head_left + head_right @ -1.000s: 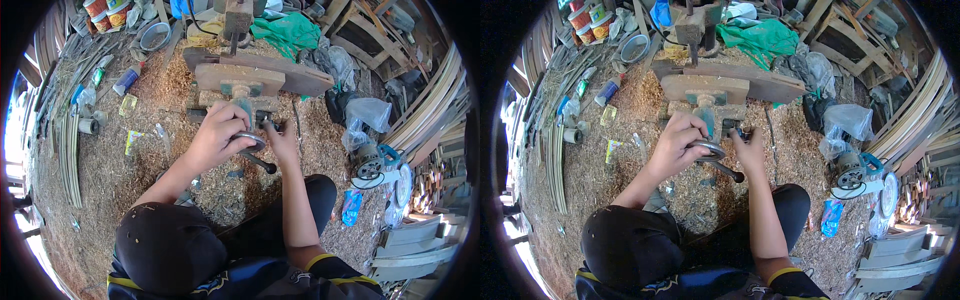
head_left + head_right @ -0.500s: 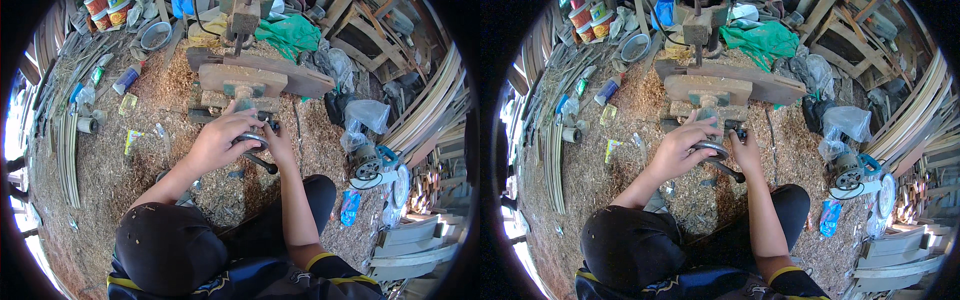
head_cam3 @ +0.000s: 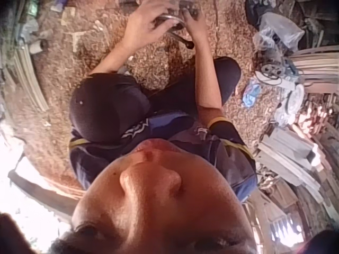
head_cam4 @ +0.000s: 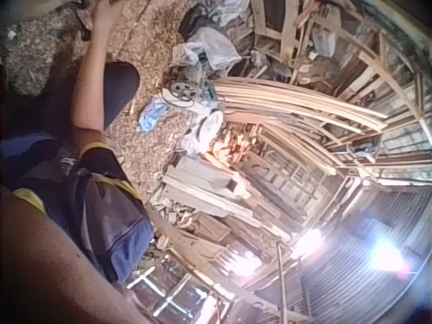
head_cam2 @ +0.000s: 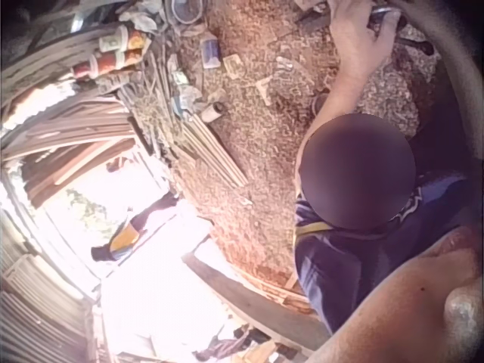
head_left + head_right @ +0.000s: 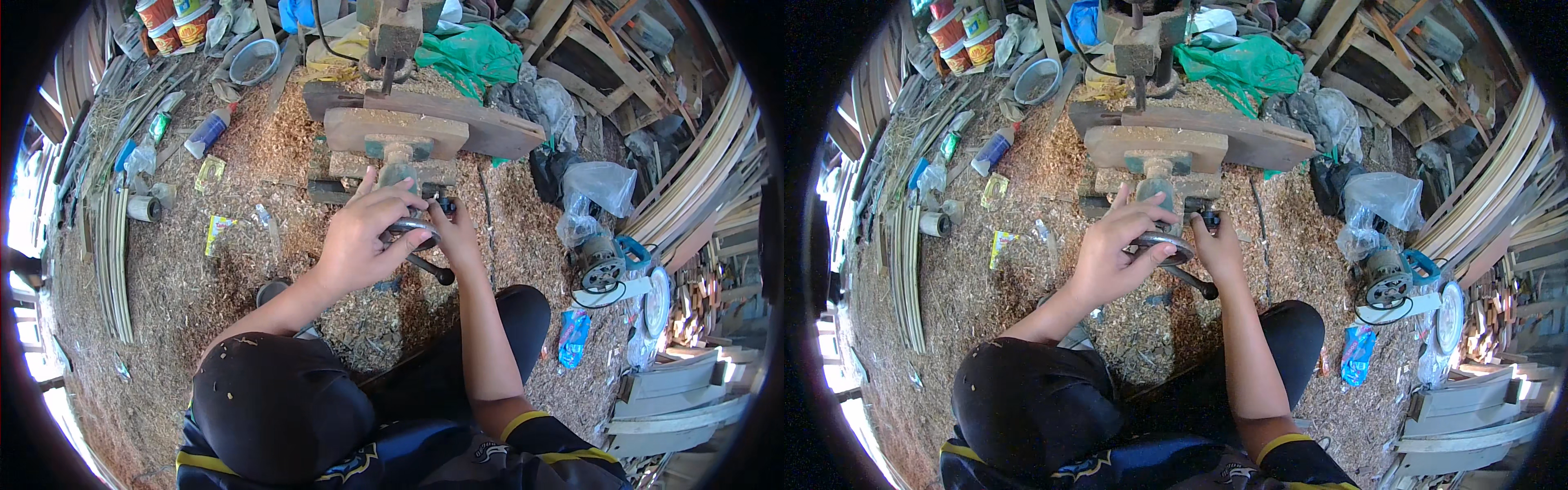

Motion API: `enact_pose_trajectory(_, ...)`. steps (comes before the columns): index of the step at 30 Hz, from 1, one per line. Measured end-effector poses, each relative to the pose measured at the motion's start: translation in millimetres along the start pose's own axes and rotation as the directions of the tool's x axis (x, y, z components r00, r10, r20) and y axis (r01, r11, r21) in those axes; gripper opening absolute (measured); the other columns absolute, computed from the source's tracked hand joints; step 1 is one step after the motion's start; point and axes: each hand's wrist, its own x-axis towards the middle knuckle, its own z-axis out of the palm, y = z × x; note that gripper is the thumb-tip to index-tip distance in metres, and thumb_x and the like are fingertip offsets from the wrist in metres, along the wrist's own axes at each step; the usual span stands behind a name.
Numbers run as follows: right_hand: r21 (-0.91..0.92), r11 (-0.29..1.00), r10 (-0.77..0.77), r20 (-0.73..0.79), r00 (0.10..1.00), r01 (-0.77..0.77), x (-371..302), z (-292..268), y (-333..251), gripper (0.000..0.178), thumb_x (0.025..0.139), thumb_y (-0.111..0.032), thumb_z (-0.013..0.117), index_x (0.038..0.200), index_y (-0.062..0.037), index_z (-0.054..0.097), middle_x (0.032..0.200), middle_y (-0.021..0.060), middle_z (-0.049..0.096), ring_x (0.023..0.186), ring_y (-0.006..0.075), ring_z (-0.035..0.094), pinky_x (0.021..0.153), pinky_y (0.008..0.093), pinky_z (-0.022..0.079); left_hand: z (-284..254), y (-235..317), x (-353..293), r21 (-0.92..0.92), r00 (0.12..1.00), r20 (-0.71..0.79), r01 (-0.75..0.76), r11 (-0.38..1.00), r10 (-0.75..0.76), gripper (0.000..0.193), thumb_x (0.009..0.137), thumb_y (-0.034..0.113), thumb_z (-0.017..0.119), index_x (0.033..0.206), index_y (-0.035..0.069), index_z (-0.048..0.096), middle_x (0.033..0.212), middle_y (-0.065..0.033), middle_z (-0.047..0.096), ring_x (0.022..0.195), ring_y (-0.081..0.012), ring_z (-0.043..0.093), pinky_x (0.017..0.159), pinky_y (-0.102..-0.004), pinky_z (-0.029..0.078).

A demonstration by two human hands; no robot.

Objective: Set up and operate a mortising machine to cut a slot in a piece of wood.

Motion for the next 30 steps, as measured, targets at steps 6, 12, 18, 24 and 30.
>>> enact_pose_trajectory(6,0.138,0.99,-0.018,0.035,0.999,0.013,-0.7,1.7,8.4,0.051,0.104,-0.043,0.076,0.124,0.0028,0.067,0.096,0.0126,0.076,0.085,0.0227,0.07,0.081,0.0395,0.057,5.7,-7.9,3.6,0.067,0.991,-0.087,-0.092,0.993,0.098,0.017,0.102,0.015,0.073,0.09,0.003,0.074,0.108,-0.0087,0.083,0.127,-0.0354,0.077,0.134,-0.0657,0.026)
enact_pose_trajectory(12,0.088,0.996,0.013,0.037,0.999,-0.017,-10.2,4.4,-4.2,0.051,0.105,-0.043,0.075,0.126,0.0024,0.067,0.09,0.0092,0.073,0.079,0.0186,0.068,0.074,0.0373,0.055,1.1,-18.7,8.1,0.149,0.942,-0.154,-0.276,0.95,0.298,0.025,0.104,0.013,0.066,0.083,0.002,0.073,0.096,-0.0105,0.082,0.107,-0.0291,0.083,0.133,-0.0628,0.031)
enact_pose_trajectory(18,0.12,0.991,0.04,0.117,0.992,-0.054,-16.5,-0.8,-15.8,0.057,0.108,-0.042,0.071,0.137,0.0056,0.062,0.085,0.0066,0.071,0.071,0.0157,0.064,0.067,0.0354,0.051,5.9,-22.3,8.6,0.131,0.948,-0.166,-0.251,0.959,0.271,0.017,0.099,0.014,0.075,0.084,0.005,0.072,0.096,-0.0046,0.08,0.098,-0.0252,0.082,0.131,-0.061,0.037)
enact_pose_trajectory(24,0.12,0.991,0.045,0.09,0.995,-0.055,-14.9,-7.7,-13.3,0.059,0.11,-0.042,0.07,0.142,0.0062,0.06,0.085,0.0056,0.071,0.069,0.0145,0.063,0.065,0.0333,0.05,11.1,-19.8,6.4,0.145,0.953,-0.198,-0.201,0.969,0.227,0.016,0.098,0.015,0.076,0.085,0.006,0.072,0.097,-0.004,0.08,0.097,-0.0254,0.082,0.131,-0.0623,0.038)
enact_pose_trajectory(30,0.405,0.896,0.148,0.114,0.982,-0.182,-10.7,-9.2,-7.8,0.053,0.107,-0.037,0.075,0.132,0.0076,0.061,0.098,0.0112,0.074,0.073,0.0203,0.07,0.066,0.0362,0.054,8.5,-19.4,3.1,0.155,0.964,-0.169,-0.181,0.971,0.206,0.014,0.1,0.017,0.075,0.091,0.007,0.074,0.099,-0.0039,0.081,0.103,-0.0259,0.081,0.131,-0.0637,0.036)
